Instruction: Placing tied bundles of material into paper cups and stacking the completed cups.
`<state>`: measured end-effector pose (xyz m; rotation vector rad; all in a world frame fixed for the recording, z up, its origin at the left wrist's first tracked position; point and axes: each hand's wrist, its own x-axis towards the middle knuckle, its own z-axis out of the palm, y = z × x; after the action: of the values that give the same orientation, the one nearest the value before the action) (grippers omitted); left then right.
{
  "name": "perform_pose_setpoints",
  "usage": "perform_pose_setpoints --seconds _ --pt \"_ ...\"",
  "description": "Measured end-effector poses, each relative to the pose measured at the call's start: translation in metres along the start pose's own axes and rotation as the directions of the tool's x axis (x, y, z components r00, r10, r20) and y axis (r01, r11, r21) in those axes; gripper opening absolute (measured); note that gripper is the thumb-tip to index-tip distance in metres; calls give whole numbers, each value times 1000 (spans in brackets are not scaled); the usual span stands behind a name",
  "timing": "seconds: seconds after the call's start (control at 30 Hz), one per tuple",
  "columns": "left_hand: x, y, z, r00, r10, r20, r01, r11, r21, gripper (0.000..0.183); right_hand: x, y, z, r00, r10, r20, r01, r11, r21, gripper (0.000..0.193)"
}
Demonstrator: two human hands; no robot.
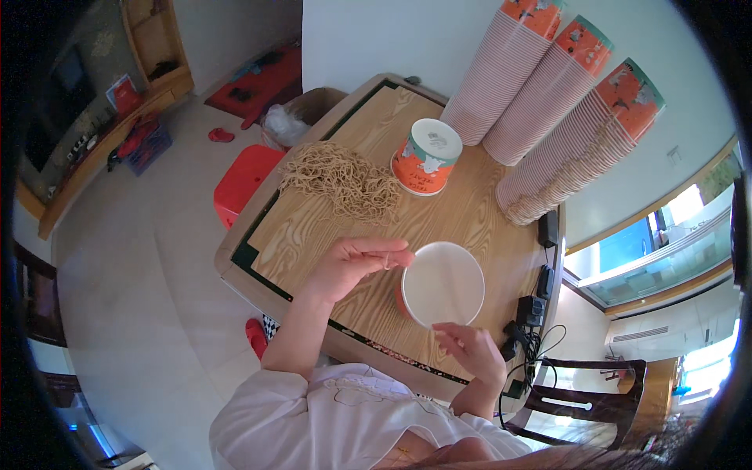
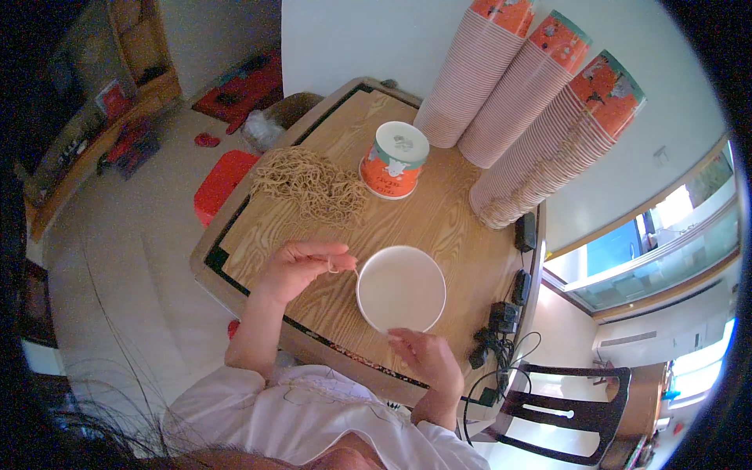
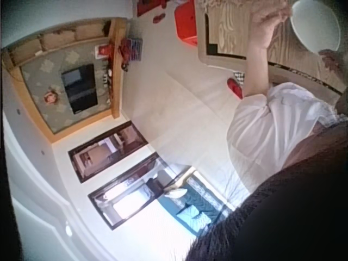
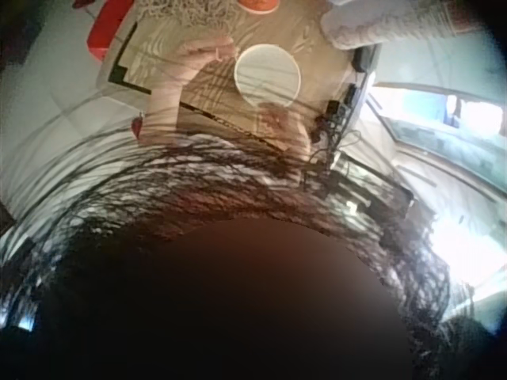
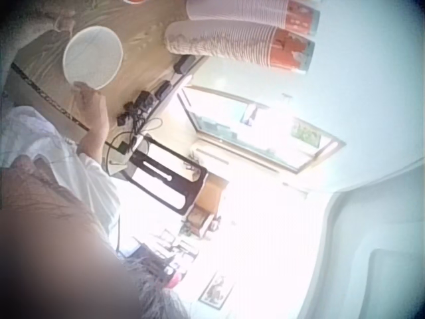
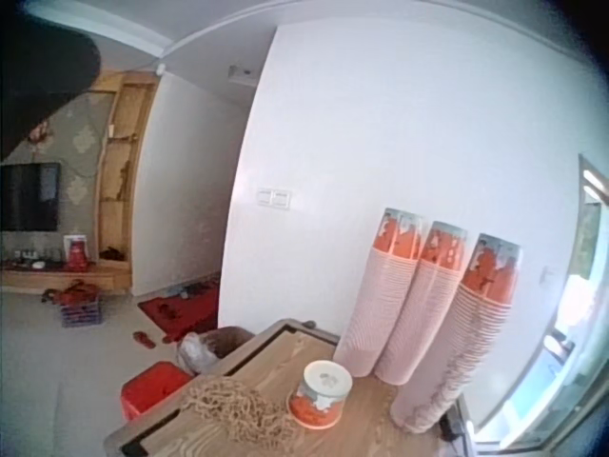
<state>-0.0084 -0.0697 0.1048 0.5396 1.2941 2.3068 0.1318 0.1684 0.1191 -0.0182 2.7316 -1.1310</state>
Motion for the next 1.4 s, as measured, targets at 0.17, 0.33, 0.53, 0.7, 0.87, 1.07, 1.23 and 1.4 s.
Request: perform_pose_setpoints --seconds 0.17,0.33,0.53,0.7,0.87,1.07,1.23,1.4 --pt "-4 -6 20 1000 -1 16 -1 995 104 17 6 -26 -2 987 -154 40 150 984 94 17" --pt "-7 -13 46 968 236 84 -239 773 588 9 30 -31 14 881 -234 -411 345 912 222 19" --pt "-2 -25 54 945 319 76 -291 710 641 11 43 -20 27 866 -178 -467 350 884 311 15" --pt "1 -36 42 951 308 -26 -248 810 532 9 31 -10 14 937 -45 -347 225 835 502 10" --pt "2 -33 37 934 357 -30 -259 731 631 9 25 1 -1 894 -45 -447 201 930 308 8" --pt "12 -37 37 977 211 32 -185 761 621 16 17 29 -15 826 -9 -564 184 950 254 7" --pt "26 -46 70 947 232 220 -311 509 802 38 29 35 -21 730 -185 -658 211 977 -41 8" --pt "40 -79 63 934 81 348 -339 506 793 34 21 38 -9 926 43 -375 -63 997 -42 7"
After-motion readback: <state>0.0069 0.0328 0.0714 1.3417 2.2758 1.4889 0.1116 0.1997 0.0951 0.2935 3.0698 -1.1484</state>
